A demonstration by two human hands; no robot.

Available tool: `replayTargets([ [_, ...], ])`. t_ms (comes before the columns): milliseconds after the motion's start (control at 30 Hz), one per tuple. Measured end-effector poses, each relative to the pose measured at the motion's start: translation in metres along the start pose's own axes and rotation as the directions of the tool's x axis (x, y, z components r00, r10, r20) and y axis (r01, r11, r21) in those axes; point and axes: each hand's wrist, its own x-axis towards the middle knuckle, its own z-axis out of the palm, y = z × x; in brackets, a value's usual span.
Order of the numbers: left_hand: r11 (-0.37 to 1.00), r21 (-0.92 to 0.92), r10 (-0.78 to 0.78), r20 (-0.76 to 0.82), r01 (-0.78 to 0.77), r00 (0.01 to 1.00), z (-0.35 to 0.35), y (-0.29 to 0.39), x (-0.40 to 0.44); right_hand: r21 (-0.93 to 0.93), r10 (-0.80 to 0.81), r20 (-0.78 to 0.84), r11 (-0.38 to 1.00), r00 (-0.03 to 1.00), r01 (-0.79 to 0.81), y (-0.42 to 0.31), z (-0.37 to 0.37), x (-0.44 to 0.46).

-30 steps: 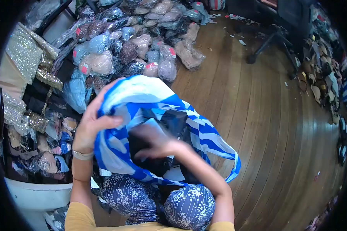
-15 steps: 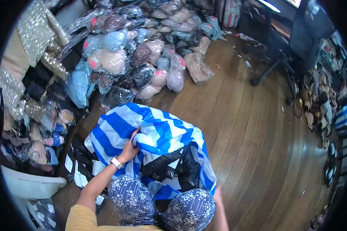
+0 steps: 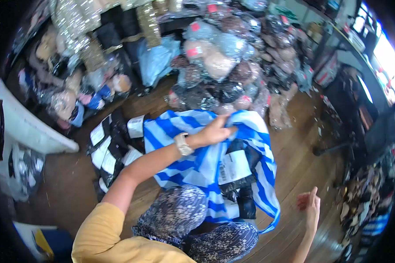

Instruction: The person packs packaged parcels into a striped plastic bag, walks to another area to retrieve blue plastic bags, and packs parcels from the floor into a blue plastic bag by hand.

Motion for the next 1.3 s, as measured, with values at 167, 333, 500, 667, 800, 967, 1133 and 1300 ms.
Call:
replayTargets([
  [167, 0.997, 0.05, 0.059, -0.107, -0.054, 0.992, 0.027, -0.014, -0.005, -0.695, 0.023, -0.065, 0.716, 0.998, -0.061, 0.121, 0.104, 0.001],
  [333, 0.963, 0.059, -0.26, -0.047, 0.262, 0.964, 0.037, -0.047, -0.054, -0.461, 0.143, 0.061, 0.882, 0.988, -0.1, 0.173, 0.194, -0.027],
  [500, 0.894, 0.115, -0.421, -0.116, 0.433, 0.9, 0.046, -0.082, -0.069, 0.138, 0.152, 0.301, 0.97, 0.941, -0.201, 0.119, 0.189, -0.017],
  [667, 0.957, -0.122, -0.288, -0.26, 0.265, 0.922, 0.033, -0.038, -0.027, 0.664, -0.009, 0.244, 0.731, 0.97, -0.16, 0.032, 0.061, 0.008],
  [800, 0.918, -0.36, -0.074, -0.566, -0.166, 0.821, 0.002, 0.027, 0.031, 0.621, -0.338, -0.175, 0.691, 0.925, 0.37, -0.032, -0.11, 0.053],
  [967, 0.719, -0.586, -0.086, -0.608, -0.373, 0.789, -0.064, 0.109, 0.05, -0.064, -0.497, -0.448, 0.847, 0.743, 0.528, -0.138, -0.229, 0.143],
  [1133, 0.677, -0.659, -0.233, -0.616, -0.329, 0.753, -0.072, 0.102, 0.105, -0.369, -0.484, -0.52, 0.87, 0.704, 0.326, -0.165, -0.276, 0.226],
  [1300, 0.671, -0.657, -0.267, -0.646, -0.343, 0.715, -0.078, 0.054, 0.124, -0.282, -0.618, -0.494, 0.779, 0.612, 0.559, -0.178, -0.271, 0.249],
])
